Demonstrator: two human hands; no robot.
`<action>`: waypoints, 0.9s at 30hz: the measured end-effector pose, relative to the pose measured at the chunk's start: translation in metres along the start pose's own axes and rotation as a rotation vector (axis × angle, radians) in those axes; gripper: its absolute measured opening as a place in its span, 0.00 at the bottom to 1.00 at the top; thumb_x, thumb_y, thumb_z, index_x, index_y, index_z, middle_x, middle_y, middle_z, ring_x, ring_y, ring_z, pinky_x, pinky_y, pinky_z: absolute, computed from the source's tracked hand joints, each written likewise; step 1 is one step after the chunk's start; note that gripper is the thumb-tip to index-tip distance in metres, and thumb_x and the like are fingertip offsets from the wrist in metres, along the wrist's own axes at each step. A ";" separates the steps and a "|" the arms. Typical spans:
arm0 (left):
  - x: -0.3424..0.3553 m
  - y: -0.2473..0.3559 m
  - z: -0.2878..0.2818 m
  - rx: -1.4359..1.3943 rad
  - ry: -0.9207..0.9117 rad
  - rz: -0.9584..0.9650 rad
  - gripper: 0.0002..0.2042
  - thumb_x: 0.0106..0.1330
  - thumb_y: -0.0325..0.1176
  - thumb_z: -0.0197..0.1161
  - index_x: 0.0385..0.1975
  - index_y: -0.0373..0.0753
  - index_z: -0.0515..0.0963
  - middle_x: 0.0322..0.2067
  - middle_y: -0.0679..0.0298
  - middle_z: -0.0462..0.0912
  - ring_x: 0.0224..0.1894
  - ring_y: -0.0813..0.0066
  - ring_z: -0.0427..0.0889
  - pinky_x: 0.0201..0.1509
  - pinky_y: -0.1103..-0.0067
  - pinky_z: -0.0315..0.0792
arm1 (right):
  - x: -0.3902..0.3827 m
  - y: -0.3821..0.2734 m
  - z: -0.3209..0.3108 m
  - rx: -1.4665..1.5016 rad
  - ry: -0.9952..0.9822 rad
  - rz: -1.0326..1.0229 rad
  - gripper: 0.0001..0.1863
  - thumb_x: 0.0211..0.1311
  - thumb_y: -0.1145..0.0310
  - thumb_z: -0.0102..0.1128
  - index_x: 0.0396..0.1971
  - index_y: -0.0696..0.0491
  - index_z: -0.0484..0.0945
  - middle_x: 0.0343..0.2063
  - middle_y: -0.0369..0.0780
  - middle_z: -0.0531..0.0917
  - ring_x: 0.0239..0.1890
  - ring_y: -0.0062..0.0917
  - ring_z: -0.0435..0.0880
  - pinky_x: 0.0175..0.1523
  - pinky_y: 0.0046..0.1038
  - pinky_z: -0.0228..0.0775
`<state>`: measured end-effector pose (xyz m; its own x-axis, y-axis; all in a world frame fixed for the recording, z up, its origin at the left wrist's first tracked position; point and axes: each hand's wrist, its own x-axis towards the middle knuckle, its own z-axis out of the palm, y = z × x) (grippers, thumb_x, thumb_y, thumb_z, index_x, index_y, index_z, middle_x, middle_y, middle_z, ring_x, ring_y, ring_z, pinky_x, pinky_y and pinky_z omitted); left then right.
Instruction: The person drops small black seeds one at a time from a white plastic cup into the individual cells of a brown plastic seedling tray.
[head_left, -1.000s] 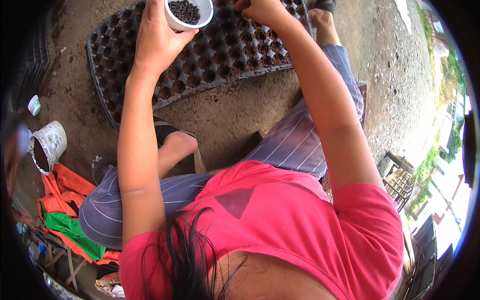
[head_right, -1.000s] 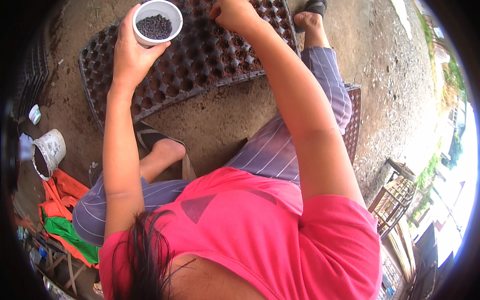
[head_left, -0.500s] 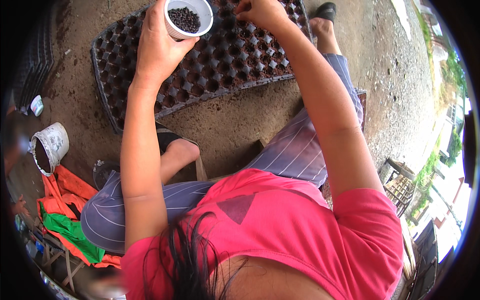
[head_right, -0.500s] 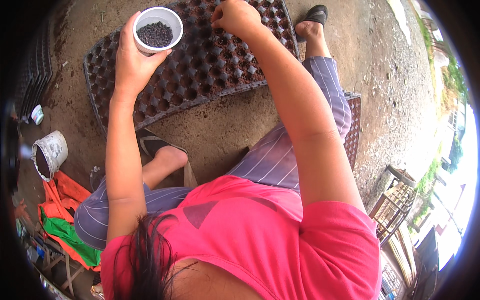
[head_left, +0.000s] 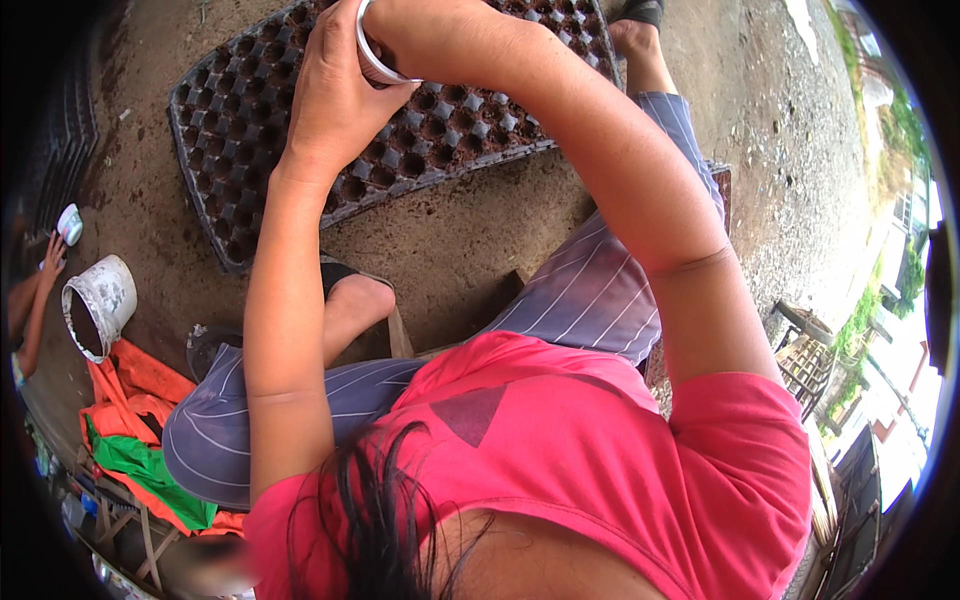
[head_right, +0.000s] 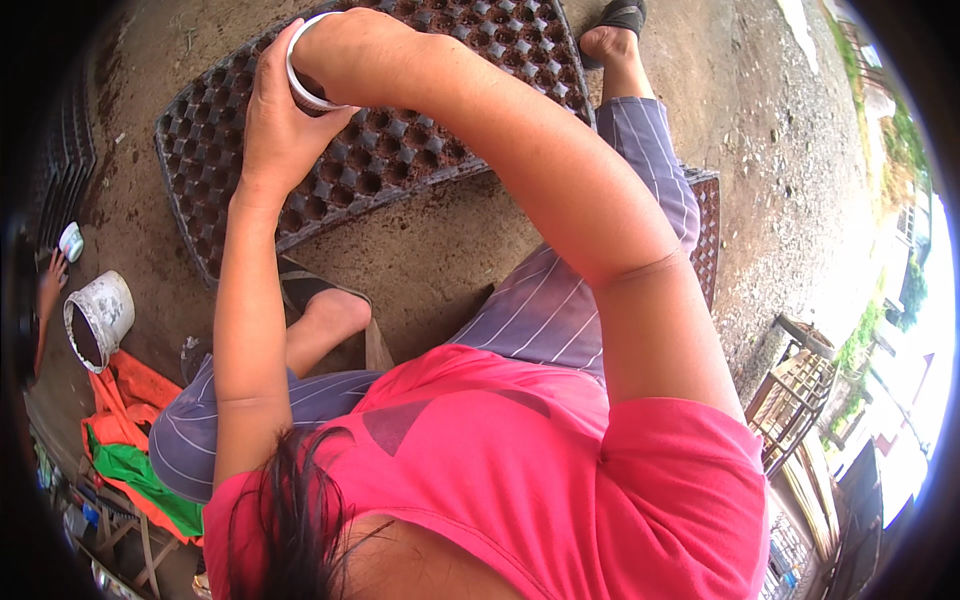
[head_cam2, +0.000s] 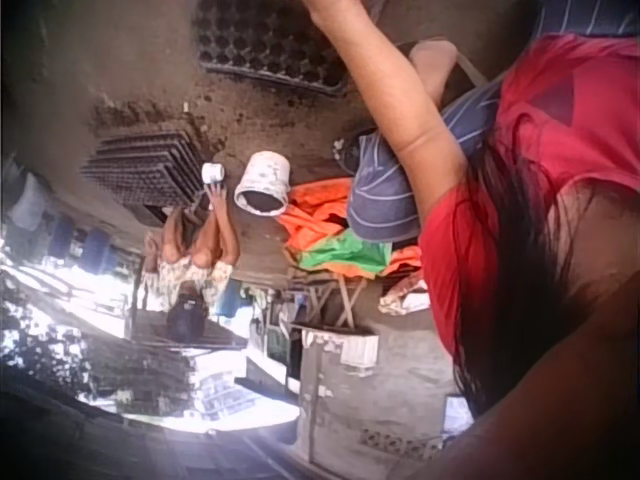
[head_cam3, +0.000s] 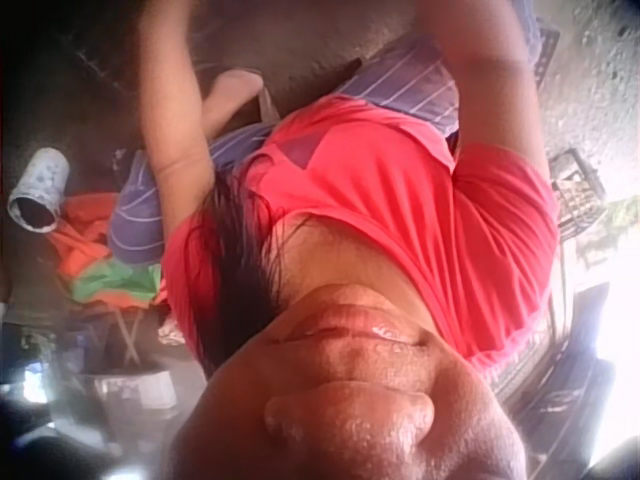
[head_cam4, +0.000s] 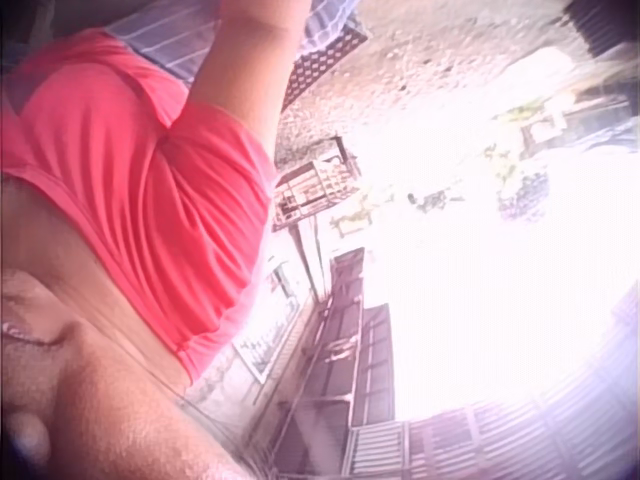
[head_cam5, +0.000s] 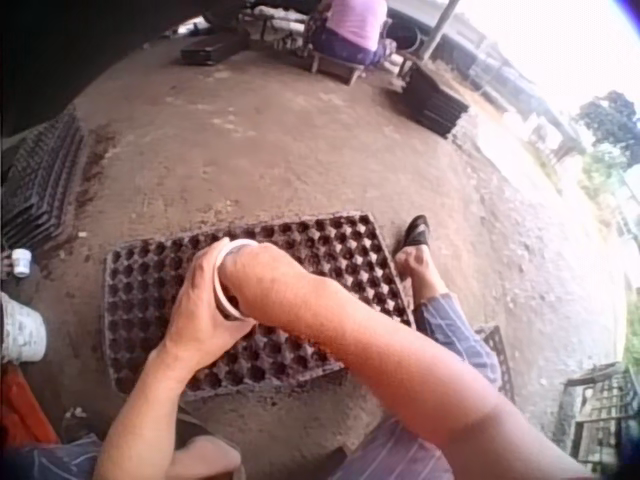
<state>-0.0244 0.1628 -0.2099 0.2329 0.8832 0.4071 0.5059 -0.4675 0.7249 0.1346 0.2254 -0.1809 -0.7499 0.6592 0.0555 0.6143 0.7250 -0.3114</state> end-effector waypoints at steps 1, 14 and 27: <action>-0.001 0.000 -0.001 0.004 0.000 -0.002 0.49 0.47 0.30 0.84 0.72 0.44 0.62 0.65 0.55 0.74 0.66 0.54 0.76 0.69 0.64 0.73 | 0.003 -0.005 -0.008 0.068 0.004 0.047 0.05 0.52 0.72 0.68 0.27 0.57 0.85 0.32 0.49 0.88 0.35 0.43 0.89 0.44 0.39 0.81; 0.002 -0.036 -0.026 0.040 0.105 -0.074 0.49 0.45 0.26 0.83 0.70 0.43 0.61 0.60 0.53 0.76 0.63 0.52 0.77 0.66 0.62 0.74 | -0.038 0.097 0.004 0.178 0.097 0.590 0.10 0.47 0.72 0.65 0.31 0.53 0.90 0.27 0.48 0.88 0.31 0.39 0.90 0.41 0.38 0.82; 0.000 -0.040 -0.038 0.028 0.113 -0.078 0.49 0.43 0.26 0.85 0.69 0.37 0.64 0.59 0.52 0.78 0.62 0.57 0.79 0.68 0.65 0.73 | -0.014 0.098 0.018 0.230 -0.124 0.577 0.11 0.53 0.72 0.69 0.38 0.54 0.90 0.26 0.40 0.89 0.27 0.25 0.89 0.36 0.28 0.82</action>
<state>-0.0765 0.1807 -0.2176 0.0978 0.9062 0.4113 0.5423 -0.3951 0.7415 0.2010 0.2836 -0.2294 -0.3448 0.8933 -0.2884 0.8701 0.1889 -0.4552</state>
